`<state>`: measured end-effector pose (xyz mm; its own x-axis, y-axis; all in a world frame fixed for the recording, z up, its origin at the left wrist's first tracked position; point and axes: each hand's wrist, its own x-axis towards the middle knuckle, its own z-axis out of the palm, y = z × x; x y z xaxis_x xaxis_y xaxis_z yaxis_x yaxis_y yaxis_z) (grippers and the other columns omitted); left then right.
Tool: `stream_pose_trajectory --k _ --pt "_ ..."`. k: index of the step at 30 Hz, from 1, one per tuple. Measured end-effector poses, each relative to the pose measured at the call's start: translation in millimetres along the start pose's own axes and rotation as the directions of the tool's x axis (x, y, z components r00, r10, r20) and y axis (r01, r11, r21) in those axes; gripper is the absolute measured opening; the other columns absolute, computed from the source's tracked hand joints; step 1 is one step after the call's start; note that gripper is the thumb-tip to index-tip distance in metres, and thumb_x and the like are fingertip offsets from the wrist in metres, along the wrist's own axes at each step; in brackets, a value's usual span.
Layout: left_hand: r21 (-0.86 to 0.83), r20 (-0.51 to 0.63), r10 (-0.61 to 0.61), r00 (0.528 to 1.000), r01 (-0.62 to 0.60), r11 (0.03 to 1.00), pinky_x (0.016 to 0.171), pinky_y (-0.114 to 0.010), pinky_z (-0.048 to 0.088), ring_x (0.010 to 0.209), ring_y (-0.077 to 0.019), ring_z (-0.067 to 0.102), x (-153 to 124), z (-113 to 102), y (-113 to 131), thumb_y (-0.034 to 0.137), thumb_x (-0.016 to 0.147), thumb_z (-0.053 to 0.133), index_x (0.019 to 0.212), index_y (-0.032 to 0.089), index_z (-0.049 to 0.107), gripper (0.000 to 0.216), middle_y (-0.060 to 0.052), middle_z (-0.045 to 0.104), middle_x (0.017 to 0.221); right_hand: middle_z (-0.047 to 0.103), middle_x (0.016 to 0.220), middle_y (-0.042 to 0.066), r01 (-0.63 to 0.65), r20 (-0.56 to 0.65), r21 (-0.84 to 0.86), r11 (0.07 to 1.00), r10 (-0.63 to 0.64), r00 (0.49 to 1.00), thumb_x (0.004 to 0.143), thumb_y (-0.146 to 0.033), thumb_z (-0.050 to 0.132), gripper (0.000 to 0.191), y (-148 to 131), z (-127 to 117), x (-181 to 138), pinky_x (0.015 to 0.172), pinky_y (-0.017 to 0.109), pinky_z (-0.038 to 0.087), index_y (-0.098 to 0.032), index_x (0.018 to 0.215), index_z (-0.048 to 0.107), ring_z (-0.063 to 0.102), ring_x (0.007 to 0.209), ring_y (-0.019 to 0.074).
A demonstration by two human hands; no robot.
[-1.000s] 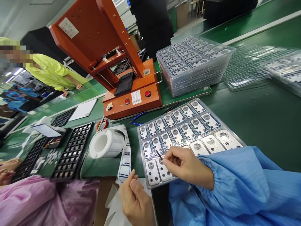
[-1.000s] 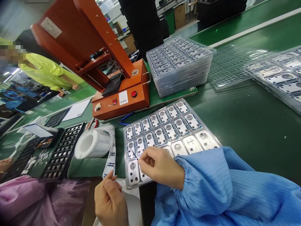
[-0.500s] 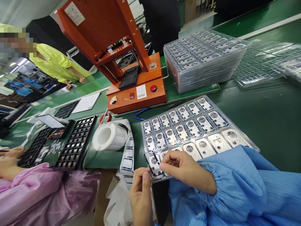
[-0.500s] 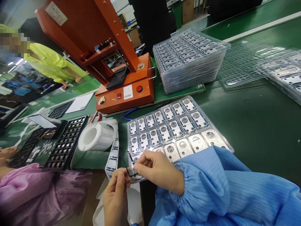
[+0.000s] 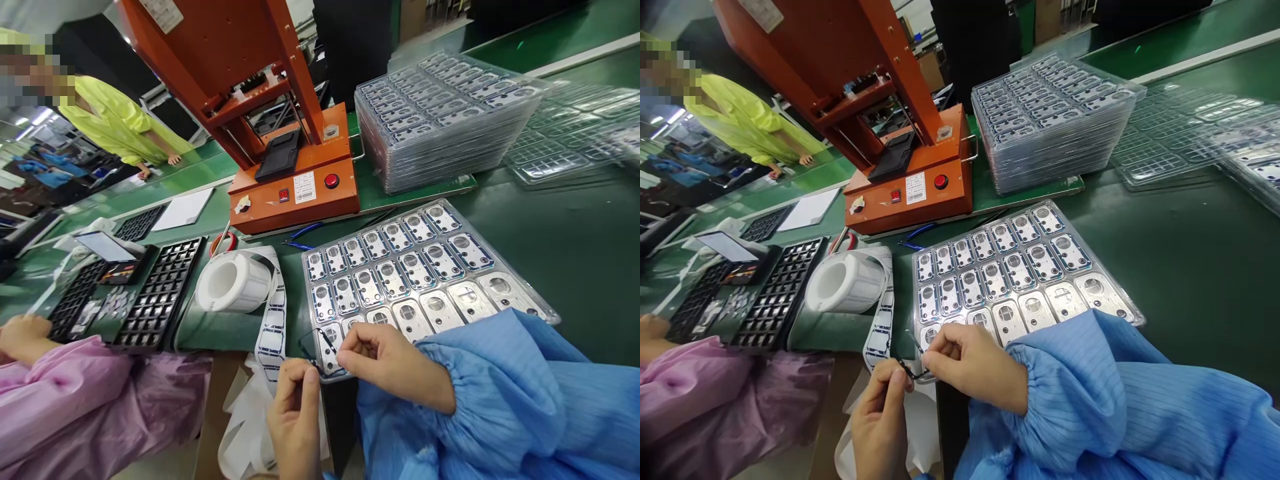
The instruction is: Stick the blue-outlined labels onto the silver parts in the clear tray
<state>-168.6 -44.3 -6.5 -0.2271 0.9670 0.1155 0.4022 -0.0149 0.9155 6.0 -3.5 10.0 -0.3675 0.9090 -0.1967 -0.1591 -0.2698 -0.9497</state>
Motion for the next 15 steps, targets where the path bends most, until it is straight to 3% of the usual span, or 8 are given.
stream_pose_trajectory --k 4,7,11,15 --pt "0.054 -0.029 0.0 1.0 0.002 0.999 0.066 -0.021 0.042 0.068 -0.0127 0.049 0 -3 -5 0.032 0.082 0.061 0.069 0.019 0.058 0.019 0.001 0.051 0.07 0.052 0.059 -0.004 -0.001 0.01 -0.07 0.998 0.002 1.0 0.079 -0.022 0.06 0.01 -1 1 0 0.052 0.019 0.037 -0.015 0.072 0.059 0.046 0.055 0.0082" --pt "0.134 -0.055 -0.006 0.998 0.013 0.991 0.067 -0.023 0.044 0.071 -0.0143 0.051 2 -5 -5 0.035 0.08 0.063 0.07 0.019 0.059 0.019 0.0 0.054 0.073 0.055 0.062 -0.003 0.03 0.014 -0.221 0.975 -0.028 1.0 0.081 -0.023 0.059 0.01 -2 0 -2 0.052 0.02 0.037 -0.016 0.074 0.061 0.049 0.056 0.0092" --pt "0.233 -0.025 0.004 1.0 0.002 0.972 0.067 -0.024 0.044 0.07 -0.0153 0.053 6 -5 0 0.038 0.078 0.064 0.07 0.02 0.061 0.02 -0.001 0.056 0.072 0.059 0.069 -0.001 0.164 0.013 -0.488 0.857 -0.181 0.983 0.083 -0.02 0.057 0.011 0 1 -5 0.057 0.022 0.038 -0.017 0.074 0.062 0.052 0.062 0.011" --pt "0.283 0.009 0.027 1.0 -0.029 0.959 0.066 -0.027 0.046 0.071 -0.0171 0.054 9 -2 5 0.044 0.075 0.065 0.067 0.02 0.062 0.024 -0.002 0.056 0.074 0.058 0.067 -0.001 0.188 0.016 -0.596 0.781 -0.223 0.975 0.083 -0.017 0.054 0.013 6 3 -3 0.056 0.022 0.036 -0.017 0.071 0.059 0.052 0.06 0.0111"
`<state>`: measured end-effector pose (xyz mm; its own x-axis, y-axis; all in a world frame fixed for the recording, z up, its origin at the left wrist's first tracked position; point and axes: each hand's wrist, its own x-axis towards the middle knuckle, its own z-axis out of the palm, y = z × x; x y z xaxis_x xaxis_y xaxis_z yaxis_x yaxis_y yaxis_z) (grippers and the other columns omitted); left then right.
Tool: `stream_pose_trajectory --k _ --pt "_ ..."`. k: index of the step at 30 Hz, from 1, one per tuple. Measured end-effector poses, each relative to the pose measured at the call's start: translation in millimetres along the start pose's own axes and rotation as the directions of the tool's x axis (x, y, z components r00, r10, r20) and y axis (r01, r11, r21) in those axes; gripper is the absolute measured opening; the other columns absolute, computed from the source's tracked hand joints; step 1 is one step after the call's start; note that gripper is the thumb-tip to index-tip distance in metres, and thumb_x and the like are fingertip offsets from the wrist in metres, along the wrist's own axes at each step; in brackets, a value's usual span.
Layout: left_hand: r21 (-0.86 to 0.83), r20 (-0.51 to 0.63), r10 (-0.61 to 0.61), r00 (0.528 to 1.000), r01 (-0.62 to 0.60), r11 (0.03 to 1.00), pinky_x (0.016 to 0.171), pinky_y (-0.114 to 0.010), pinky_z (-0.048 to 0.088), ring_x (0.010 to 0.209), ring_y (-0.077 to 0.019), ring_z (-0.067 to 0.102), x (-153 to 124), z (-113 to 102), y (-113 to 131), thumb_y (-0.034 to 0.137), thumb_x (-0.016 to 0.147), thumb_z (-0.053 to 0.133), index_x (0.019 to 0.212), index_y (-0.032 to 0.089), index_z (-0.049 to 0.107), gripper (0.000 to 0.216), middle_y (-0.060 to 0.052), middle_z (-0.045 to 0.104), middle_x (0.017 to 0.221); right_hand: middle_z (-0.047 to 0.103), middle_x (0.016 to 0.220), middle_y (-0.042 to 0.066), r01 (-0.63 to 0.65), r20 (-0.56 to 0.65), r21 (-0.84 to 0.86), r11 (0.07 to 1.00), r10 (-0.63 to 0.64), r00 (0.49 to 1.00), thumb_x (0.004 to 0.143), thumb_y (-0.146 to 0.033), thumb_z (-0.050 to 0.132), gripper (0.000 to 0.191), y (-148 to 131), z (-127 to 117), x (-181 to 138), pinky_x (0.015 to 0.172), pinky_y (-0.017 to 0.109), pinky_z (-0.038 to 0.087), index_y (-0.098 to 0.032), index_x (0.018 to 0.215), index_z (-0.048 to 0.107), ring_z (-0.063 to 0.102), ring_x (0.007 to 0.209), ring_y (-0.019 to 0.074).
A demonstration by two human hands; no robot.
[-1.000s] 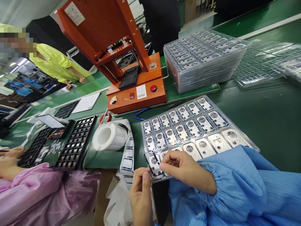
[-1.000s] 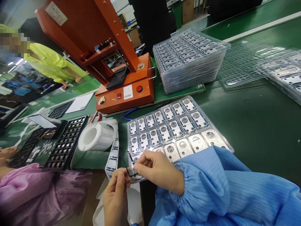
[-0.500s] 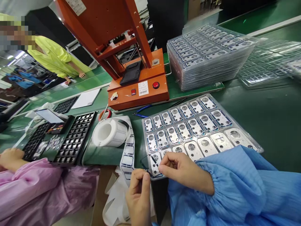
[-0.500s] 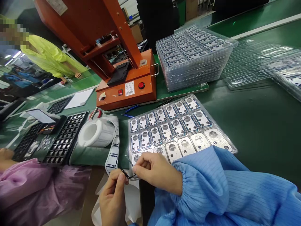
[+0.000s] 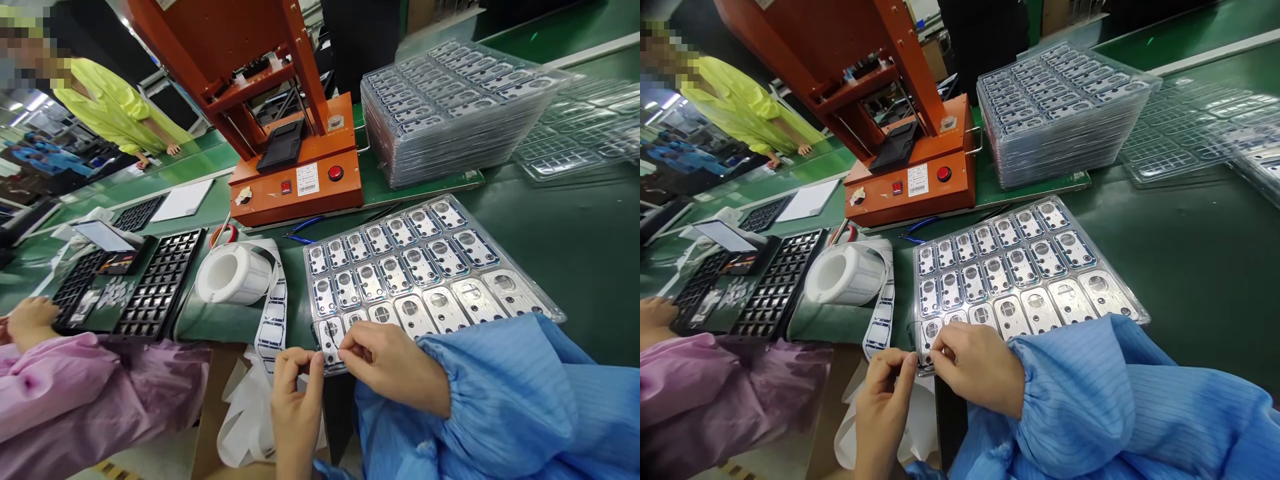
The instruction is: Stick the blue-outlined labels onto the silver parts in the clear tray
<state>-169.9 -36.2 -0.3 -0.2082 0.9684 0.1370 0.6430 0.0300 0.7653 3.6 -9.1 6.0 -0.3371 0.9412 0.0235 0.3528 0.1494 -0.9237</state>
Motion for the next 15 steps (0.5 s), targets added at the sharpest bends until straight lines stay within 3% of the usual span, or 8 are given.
stream_pose_trajectory --k 15 --pt "0.121 0.026 0.098 0.995 -0.1 0.988 0.071 -0.029 0.049 0.076 -0.0182 0.058 3.4 1.4 -3.2 0.04 0.075 0.063 0.065 0.021 0.063 0.022 -0.004 0.056 0.078 0.059 0.066 -0.001 0.051 0.007 -0.17 0.984 -0.05 0.999 0.084 -0.017 0.052 0.015 4.4 4.8 -1.5 0.057 0.024 0.033 -0.018 0.07 0.058 0.053 0.06 0.0116"
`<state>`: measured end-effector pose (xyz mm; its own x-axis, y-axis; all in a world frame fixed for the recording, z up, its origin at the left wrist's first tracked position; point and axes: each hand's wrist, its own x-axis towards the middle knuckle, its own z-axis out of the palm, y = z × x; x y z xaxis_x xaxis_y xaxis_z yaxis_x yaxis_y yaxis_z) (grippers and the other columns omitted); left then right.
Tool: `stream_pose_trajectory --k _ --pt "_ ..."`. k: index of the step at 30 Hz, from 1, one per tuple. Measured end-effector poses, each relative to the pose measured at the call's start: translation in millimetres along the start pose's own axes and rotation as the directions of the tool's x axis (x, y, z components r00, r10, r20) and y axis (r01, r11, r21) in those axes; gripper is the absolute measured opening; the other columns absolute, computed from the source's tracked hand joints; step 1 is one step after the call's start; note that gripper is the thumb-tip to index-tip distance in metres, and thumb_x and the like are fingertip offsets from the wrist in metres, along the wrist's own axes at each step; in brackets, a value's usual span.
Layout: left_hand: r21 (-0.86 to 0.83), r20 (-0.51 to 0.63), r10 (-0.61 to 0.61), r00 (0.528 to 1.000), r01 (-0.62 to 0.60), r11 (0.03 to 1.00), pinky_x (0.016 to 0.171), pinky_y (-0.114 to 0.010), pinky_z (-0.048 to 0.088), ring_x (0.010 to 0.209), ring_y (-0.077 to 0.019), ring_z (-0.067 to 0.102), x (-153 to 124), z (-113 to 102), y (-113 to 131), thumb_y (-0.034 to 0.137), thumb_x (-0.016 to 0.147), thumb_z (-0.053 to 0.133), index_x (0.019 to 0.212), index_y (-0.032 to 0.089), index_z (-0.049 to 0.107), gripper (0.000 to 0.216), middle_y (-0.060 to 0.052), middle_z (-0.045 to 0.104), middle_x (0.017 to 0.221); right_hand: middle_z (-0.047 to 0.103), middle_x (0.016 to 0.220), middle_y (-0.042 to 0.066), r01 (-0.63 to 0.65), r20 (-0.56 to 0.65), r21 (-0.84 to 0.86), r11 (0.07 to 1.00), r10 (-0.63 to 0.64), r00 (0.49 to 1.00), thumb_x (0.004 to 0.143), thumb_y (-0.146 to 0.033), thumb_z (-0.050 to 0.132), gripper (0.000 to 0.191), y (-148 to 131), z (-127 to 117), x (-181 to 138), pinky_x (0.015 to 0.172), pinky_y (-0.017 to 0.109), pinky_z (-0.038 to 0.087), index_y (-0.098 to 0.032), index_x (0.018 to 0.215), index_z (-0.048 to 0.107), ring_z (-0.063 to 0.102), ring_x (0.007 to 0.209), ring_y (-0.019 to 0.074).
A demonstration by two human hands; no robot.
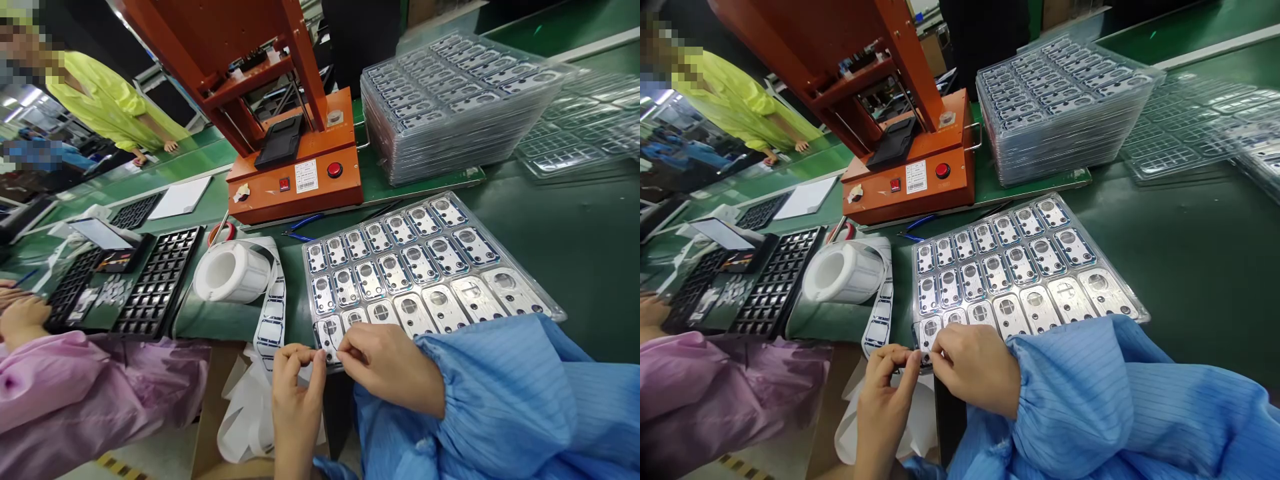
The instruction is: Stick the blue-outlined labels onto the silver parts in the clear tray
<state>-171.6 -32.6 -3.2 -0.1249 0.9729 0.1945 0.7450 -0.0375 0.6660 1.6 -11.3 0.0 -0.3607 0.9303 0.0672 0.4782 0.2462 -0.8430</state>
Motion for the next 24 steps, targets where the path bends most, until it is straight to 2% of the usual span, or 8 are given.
stream_pose_trajectory --k 24 --pt "0.067 0.012 0.135 0.991 -0.136 0.988 0.068 -0.027 0.048 0.074 -0.0159 0.058 0.5 0.4 -2.9 0.029 0.08 0.061 0.069 0.02 0.061 0.014 -0.003 0.054 0.078 0.061 0.068 -0.002 0.021 0.001 -0.034 0.999 -0.021 1.0 0.085 -0.019 0.053 0.014 1.2 1.3 0.5 0.058 0.024 0.032 -0.017 0.072 0.059 0.054 0.062 0.0112"
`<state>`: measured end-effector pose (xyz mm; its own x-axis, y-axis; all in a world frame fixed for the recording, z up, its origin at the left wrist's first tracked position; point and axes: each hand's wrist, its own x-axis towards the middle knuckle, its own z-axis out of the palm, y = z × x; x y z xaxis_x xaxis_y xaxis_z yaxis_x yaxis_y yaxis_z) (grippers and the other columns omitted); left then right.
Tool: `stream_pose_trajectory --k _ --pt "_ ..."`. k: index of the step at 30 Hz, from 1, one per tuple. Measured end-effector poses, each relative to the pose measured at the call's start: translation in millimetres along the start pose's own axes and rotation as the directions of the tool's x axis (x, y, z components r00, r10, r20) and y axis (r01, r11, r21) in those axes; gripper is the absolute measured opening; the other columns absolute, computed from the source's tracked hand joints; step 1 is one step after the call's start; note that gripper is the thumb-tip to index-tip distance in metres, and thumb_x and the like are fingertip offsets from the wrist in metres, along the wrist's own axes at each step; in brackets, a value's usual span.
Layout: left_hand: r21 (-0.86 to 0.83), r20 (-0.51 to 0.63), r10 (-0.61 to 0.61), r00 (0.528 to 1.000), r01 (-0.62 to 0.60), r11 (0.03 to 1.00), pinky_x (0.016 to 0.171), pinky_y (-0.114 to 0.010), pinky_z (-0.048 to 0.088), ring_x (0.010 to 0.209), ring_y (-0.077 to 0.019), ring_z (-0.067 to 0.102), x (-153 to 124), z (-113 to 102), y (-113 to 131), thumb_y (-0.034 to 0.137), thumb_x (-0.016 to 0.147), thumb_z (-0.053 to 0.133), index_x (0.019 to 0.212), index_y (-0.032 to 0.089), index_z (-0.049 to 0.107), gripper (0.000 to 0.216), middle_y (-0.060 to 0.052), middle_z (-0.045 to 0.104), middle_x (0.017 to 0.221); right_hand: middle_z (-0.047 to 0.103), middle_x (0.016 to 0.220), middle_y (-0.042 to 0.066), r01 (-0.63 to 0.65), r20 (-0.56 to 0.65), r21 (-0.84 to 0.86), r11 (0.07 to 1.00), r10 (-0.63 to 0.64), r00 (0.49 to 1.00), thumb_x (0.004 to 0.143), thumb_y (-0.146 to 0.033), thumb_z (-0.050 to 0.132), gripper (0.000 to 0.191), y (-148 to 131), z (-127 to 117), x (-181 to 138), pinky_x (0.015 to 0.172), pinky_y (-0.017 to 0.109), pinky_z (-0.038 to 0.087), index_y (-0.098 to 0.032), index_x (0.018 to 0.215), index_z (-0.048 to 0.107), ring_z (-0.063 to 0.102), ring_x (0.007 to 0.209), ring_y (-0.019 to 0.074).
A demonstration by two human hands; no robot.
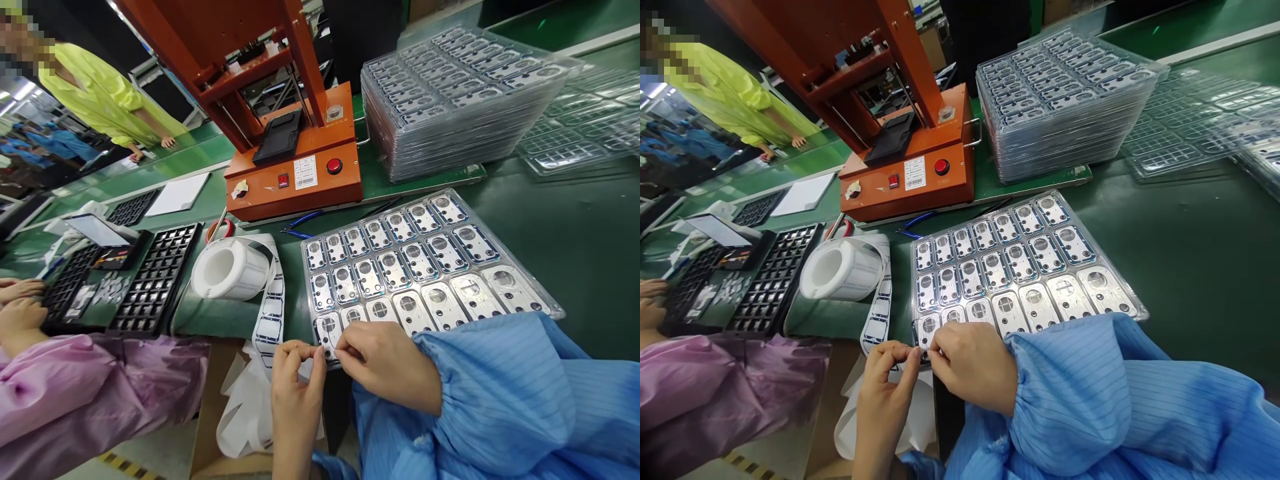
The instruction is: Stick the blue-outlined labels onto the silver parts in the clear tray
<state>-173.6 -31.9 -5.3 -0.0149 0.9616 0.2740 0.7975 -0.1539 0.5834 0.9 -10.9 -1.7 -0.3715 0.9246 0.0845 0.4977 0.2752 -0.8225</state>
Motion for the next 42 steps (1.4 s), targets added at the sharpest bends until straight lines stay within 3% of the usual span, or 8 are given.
stream_pose_trajectory --k 8,42 --pt "0.031 -0.004 0.057 0.998 -0.057 0.998 0.068 -0.024 0.047 0.073 -0.0137 0.056 0.3 1.2 0.6 0.023 0.082 0.059 0.071 0.019 0.059 0.012 -0.002 0.053 0.078 0.061 0.069 -0.003 -0.004 -0.008 -0.02 1.0 0.003 1.0 0.085 -0.019 0.055 0.013 0.7 1.6 -0.9 0.059 0.023 0.032 -0.017 0.072 0.059 0.054 0.064 0.0107" --pt "0.038 -0.031 0.058 0.998 -0.056 0.998 0.07 -0.024 0.046 0.076 -0.0133 0.055 -1.5 5.4 -0.7 0.021 0.083 0.06 0.074 0.019 0.058 0.009 -0.002 0.052 0.08 0.061 0.071 -0.002 0.001 -0.006 -0.086 0.996 -0.002 1.0 0.089 -0.021 0.053 0.016 1.8 4.6 -0.3 0.06 0.024 0.033 -0.017 0.074 0.058 0.054 0.065 0.0115"
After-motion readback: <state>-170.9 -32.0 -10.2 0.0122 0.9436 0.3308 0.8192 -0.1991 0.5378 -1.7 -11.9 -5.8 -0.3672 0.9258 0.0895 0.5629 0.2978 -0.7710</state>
